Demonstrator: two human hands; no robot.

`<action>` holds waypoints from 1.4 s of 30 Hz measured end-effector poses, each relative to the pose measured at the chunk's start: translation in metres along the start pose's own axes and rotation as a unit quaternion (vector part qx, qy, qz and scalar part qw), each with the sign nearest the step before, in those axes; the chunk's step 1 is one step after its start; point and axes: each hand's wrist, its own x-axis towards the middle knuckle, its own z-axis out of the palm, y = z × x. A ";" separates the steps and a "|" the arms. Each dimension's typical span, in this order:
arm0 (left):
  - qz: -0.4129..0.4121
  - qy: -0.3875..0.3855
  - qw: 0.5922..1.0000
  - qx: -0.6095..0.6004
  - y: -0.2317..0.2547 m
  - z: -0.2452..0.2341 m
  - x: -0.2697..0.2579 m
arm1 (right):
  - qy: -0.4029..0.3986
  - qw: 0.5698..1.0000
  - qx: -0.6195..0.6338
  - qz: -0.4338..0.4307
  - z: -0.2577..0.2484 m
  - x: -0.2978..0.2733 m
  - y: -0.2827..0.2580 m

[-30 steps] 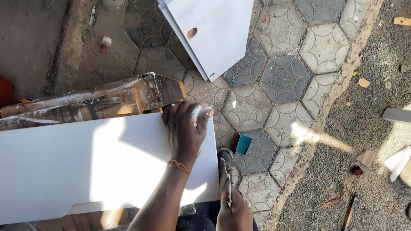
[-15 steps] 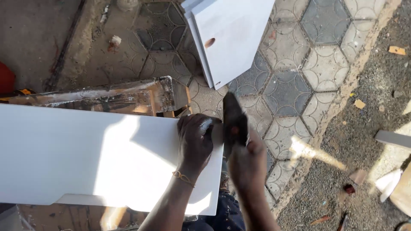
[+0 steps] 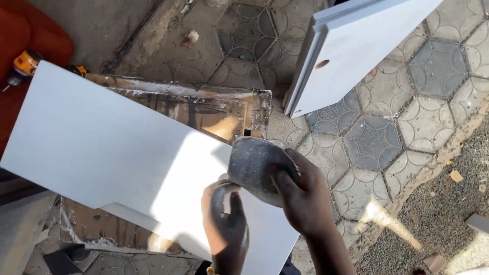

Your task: The person sands the surface of a white rectangular board using a sanding block. They hold the board steady with their left hand while moving the sanding block back and forth with their right hand. The person briefly switches to a different sanding block before continuing to sand the board's surface.

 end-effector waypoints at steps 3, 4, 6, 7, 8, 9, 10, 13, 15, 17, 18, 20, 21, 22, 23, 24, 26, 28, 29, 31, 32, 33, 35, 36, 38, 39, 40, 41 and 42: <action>-0.150 0.083 0.982 0.080 -0.003 -0.032 0.018 | -0.085 0.994 -0.072 0.005 0.030 0.007 -0.014; -0.215 0.121 0.962 0.116 -0.004 -0.044 0.022 | -0.101 0.991 -0.085 0.010 0.038 0.009 -0.019; -0.283 0.168 0.933 0.147 -0.020 -0.065 0.023 | -0.125 0.987 -0.104 0.009 0.059 0.012 -0.018; -0.341 0.165 0.905 0.193 -0.034 -0.075 0.020 | -0.115 0.977 -0.157 -0.092 0.070 0.014 -0.012; -0.395 0.160 0.873 0.237 -0.049 -0.083 0.019 | -0.100 0.954 -0.206 -0.192 0.082 0.016 -0.007; -0.398 0.169 0.871 0.232 -0.050 -0.088 0.017 | -0.107 0.951 -0.208 -0.200 0.093 0.015 -0.004; -0.442 0.171 0.863 0.175 -0.052 -0.092 0.017 | -0.113 0.945 -0.236 -0.195 0.105 0.014 0.001; -0.485 0.195 0.846 0.107 -0.060 -0.090 0.016 | -0.097 0.925 -0.295 -0.217 0.130 0.008 0.011; -0.483 0.209 0.845 0.096 -0.063 -0.088 0.024 | -0.065 0.912 -0.327 -0.239 0.134 0.010 0.013; -0.481 0.227 0.839 0.119 -0.061 -0.089 0.031 | -0.064 0.932 -0.314 -0.169 0.126 0.013 0.013; -0.481 0.226 0.839 0.116 -0.062 -0.085 0.027 | -0.062 0.932 -0.316 -0.170 0.120 0.012 0.013; -0.390 0.211 0.887 0.131 -0.063 -0.074 0.021 | -0.017 0.951 -0.287 -0.113 0.106 0.015 0.013; -0.387 0.210 0.889 0.129 -0.056 -0.067 0.021 | -0.014 0.951 -0.287 -0.114 0.094 0.011 0.024; -0.378 0.187 0.900 0.110 -0.049 -0.059 0.022 | 0.025 0.949 -0.283 -0.137 0.082 0.007 0.035; -0.369 0.164 0.910 0.090 -0.042 -0.050 0.023 | 0.064 0.945 -0.279 -0.160 0.070 0.003 0.048; -0.367 0.159 0.912 0.092 -0.035 -0.043 0.027 | 0.067 0.945 -0.279 -0.156 0.065 -0.005 0.040; -0.377 0.033 0.916 0.133 -0.020 -0.024 0.034 | 0.120 0.973 -0.170 0.102 0.050 -0.021 0.025; -0.312 0.036 0.936 0.158 -0.018 -0.008 0.028 | 0.149 0.976 -0.133 0.083 0.038 -0.021 0.044; -0.247 0.046 0.951 0.180 -0.016 0.000 0.025 | 0.171 0.979 -0.096 0.060 0.031 -0.021 0.053; -0.226 0.038 0.946 0.228 -0.015 0.005 0.023 | 0.165 0.980 -0.093 0.060 0.026 -0.019 0.053; -0.211 0.038 0.937 0.275 -0.014 0.006 0.021 | 0.149 0.983 -0.094 0.057 0.024 -0.020 0.054; -0.207 0.031 0.938 0.277 -0.017 0.012 0.015 | 0.155 0.982 -0.091 0.061 0.018 -0.020 0.053; -0.045 0.118 0.896 0.425 -0.020 0.020 0.002 | 0.122 0.983 -0.080 0.108 0.006 -0.021 0.049; -0.044 0.113 0.897 0.425 -0.021 0.023 0.000 | 0.124 0.983 -0.080 0.112 -0.006 -0.025 0.047; -0.061 0.060 0.908 0.410 -0.024 0.028 0.001 | 0.222 0.968 -0.084 0.086 -0.028 -0.027 0.042; -0.059 0.058 0.909 0.409 -0.022 0.029 0.007 | 0.224 0.967 -0.084 0.087 -0.040 -0.030 0.036; 0.004 0.056 0.908 0.415 -0.019 0.031 0.010 | 0.291 0.949 -0.111 0.050 -0.053 -0.032 0.029; 0.067 0.054 0.904 0.418 -0.017 0.032 0.015 | 0.355 0.925 -0.137 0.012 -0.065 -0.035 0.023; 0.065 0.052 0.905 0.417 -0.015 0.034 0.022 | 0.355 0.924 -0.140 0.013 -0.062 -0.030 0.023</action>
